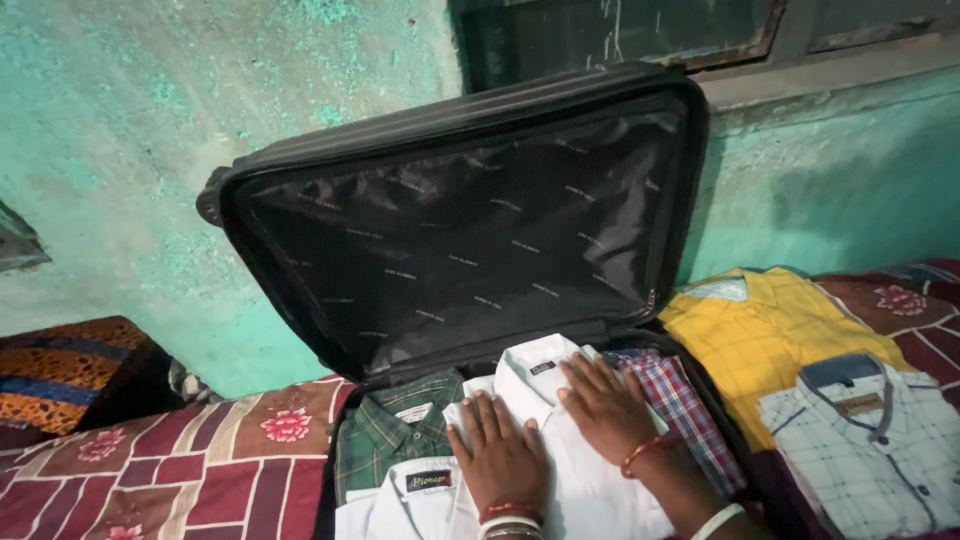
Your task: The person folds several shirts and places them one by one into an open suitcase on a bed.
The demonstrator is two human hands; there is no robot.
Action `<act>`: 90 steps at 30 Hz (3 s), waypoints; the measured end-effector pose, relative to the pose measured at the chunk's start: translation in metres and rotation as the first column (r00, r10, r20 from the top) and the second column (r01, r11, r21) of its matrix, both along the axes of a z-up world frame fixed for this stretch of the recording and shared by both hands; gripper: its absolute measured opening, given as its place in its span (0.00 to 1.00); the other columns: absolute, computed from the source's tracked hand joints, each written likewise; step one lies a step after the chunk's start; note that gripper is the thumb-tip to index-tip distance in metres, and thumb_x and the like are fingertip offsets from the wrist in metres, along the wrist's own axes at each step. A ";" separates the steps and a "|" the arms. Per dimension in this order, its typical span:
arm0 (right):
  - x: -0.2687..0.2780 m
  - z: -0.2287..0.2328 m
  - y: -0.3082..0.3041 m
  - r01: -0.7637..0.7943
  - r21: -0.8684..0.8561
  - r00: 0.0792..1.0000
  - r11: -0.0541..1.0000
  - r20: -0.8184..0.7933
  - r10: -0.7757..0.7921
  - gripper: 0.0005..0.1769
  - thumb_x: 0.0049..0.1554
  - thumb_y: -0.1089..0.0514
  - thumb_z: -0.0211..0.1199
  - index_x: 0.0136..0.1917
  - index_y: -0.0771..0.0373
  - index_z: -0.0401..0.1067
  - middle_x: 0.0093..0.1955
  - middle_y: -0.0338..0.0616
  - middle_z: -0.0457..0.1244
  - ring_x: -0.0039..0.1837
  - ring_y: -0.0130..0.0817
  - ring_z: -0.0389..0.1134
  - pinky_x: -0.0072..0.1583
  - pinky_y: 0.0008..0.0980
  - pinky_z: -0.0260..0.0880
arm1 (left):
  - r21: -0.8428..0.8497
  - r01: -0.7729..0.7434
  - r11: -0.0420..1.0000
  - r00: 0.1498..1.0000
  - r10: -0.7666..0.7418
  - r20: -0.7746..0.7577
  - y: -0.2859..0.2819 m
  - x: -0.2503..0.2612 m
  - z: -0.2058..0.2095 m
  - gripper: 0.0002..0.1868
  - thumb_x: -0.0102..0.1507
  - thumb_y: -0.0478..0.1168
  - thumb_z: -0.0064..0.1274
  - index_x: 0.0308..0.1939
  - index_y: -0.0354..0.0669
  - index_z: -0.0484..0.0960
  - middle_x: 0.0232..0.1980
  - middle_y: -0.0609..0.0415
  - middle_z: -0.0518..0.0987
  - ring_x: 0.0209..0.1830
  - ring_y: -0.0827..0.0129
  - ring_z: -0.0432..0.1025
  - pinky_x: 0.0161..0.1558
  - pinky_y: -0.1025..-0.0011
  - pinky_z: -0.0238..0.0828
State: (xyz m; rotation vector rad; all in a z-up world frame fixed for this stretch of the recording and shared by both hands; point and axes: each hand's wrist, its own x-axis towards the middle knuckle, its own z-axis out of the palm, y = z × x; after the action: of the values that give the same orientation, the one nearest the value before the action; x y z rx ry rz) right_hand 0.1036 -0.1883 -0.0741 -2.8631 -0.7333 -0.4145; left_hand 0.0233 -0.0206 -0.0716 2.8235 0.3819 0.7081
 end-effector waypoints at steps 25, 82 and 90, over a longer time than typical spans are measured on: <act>-0.002 0.000 -0.049 0.653 0.118 0.671 0.748 -0.548 -0.499 0.49 0.46 0.28 0.68 0.71 0.58 0.67 0.73 0.55 0.60 0.76 0.53 0.59 0.75 0.46 0.58 | -0.348 -0.186 0.919 0.910 0.027 -0.415 0.015 -0.009 0.017 0.29 0.62 0.51 0.54 0.57 0.30 0.69 0.57 0.34 0.69 0.50 0.42 0.77 0.52 0.57 0.77; -0.070 0.244 -0.028 0.567 0.803 0.454 0.185 -0.492 0.743 0.27 0.49 0.61 0.68 0.62 0.72 0.73 0.52 0.52 0.72 0.50 0.39 0.75 0.52 0.39 0.76 | -0.960 -0.195 -0.201 0.954 -0.265 -0.138 0.036 0.008 0.025 0.44 0.69 0.67 0.34 0.64 0.29 0.80 0.57 0.37 0.85 0.56 0.54 0.80 0.56 0.66 0.74; -0.061 0.274 -0.107 0.517 0.836 0.598 0.186 -0.507 0.620 0.28 0.49 0.59 0.69 0.62 0.73 0.74 0.52 0.52 0.72 0.50 0.39 0.75 0.52 0.38 0.76 | -0.500 0.107 -0.859 0.874 -0.159 0.460 -0.058 -0.032 0.105 0.43 0.63 0.68 0.35 0.69 0.36 0.69 0.68 0.36 0.73 0.62 0.46 0.74 0.61 0.53 0.72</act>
State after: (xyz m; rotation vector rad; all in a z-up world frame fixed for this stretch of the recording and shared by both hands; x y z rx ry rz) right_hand 0.0423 -0.2952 0.2004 -1.3037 -0.1515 0.4054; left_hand -0.0085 -0.0791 0.0339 0.3905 0.0385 -0.1931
